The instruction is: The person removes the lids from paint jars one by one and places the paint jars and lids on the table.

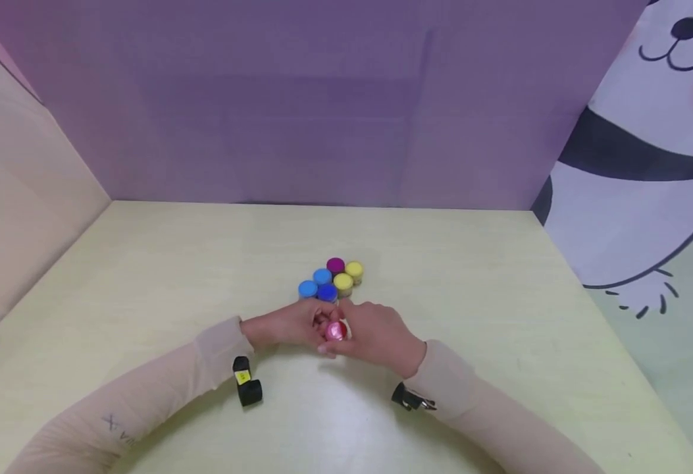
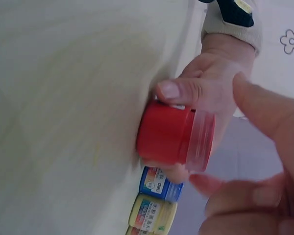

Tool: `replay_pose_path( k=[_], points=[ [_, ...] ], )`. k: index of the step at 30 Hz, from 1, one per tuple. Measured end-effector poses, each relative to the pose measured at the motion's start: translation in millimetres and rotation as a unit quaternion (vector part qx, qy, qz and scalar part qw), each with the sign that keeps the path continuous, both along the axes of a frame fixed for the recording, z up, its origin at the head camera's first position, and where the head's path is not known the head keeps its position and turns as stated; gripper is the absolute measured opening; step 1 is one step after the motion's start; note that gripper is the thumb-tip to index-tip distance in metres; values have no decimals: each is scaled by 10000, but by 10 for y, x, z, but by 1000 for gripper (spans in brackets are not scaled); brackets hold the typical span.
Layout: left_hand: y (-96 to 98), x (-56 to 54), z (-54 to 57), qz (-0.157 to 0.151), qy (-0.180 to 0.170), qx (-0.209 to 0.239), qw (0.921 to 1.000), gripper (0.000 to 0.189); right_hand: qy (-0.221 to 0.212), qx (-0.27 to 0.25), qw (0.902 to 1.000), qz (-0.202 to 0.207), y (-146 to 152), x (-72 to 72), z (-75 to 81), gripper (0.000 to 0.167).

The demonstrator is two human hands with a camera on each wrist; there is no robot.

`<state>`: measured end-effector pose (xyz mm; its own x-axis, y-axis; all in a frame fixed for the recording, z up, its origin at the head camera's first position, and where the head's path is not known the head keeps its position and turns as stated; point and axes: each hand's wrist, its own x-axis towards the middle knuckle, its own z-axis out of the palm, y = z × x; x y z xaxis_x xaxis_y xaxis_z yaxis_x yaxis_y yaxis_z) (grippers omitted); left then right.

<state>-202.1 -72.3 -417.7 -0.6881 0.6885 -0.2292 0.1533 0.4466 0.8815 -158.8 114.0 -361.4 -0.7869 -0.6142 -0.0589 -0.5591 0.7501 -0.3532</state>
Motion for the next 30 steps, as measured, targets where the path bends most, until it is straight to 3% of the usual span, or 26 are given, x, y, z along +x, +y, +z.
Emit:
replay_pose_path(
  k=[5, 13, 21, 30],
  points=[
    [2, 7, -14, 38, -11, 118, 9999, 23, 47, 137, 9993, -356, -41, 34, -26, 44],
    [-3, 9, -32, -6, -78, 128, 9999, 21, -32, 117, 9990, -419, -69, 33, -39, 36],
    [-15, -16, -56, -20, -61, 245, 9997, 21, 71, 202, 9997, -147, -66, 13, -13, 33],
    [-5, -13, -57, -74, -207, 310, 9993, 23, 232, 21, 9988, 433, -11, -1, 1, 27]
  ],
)
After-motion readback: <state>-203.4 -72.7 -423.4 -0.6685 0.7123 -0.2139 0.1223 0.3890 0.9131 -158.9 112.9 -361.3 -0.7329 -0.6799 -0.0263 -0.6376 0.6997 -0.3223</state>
